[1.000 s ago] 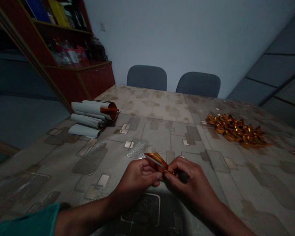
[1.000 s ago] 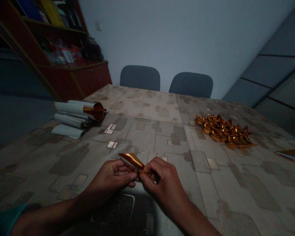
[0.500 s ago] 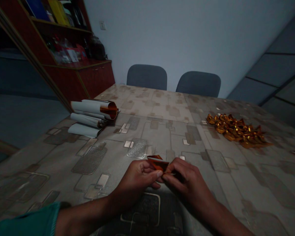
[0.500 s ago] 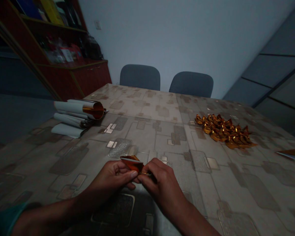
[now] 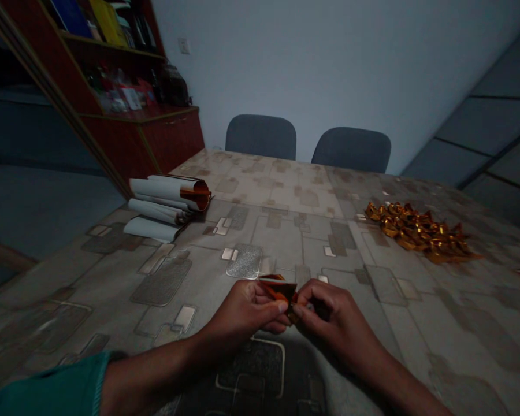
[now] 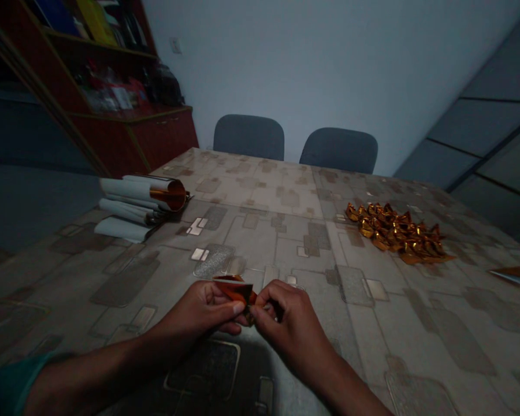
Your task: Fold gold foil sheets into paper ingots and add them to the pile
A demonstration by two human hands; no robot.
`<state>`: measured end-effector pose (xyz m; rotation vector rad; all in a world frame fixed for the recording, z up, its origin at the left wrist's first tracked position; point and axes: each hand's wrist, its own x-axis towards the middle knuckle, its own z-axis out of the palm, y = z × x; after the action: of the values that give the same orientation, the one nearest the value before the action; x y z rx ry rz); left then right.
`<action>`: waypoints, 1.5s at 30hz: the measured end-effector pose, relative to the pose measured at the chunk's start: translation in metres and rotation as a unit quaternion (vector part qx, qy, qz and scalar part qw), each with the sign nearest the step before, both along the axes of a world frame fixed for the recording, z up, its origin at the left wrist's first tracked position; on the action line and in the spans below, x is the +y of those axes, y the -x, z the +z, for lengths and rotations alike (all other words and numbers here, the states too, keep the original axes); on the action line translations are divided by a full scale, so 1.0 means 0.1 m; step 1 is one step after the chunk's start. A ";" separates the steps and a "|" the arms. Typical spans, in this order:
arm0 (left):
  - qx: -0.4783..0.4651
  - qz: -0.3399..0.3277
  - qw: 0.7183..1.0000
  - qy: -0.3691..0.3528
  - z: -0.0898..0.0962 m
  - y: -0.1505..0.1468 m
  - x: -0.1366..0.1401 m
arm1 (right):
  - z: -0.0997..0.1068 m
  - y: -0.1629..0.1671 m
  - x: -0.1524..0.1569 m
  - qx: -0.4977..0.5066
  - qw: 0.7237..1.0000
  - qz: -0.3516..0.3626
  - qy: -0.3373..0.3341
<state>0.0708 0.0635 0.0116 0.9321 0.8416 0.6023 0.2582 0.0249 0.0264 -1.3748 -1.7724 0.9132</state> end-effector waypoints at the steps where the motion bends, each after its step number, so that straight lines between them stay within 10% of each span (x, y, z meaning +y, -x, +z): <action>1: -0.004 -0.008 1.000 -0.006 -0.01 0.00 0.00 | -0.01 0.01 0.00 -0.014 1.000 0.001 -0.008; 45: 0.003 -0.027 1.000 -0.002 0.04 0.03 0.04 | -0.03 -0.04 0.00 0.081 0.995 0.003 0.060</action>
<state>0.0680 0.0671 0.0161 0.9583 0.8187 0.5542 0.2626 0.0244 0.0230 -1.3305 -1.6233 1.1182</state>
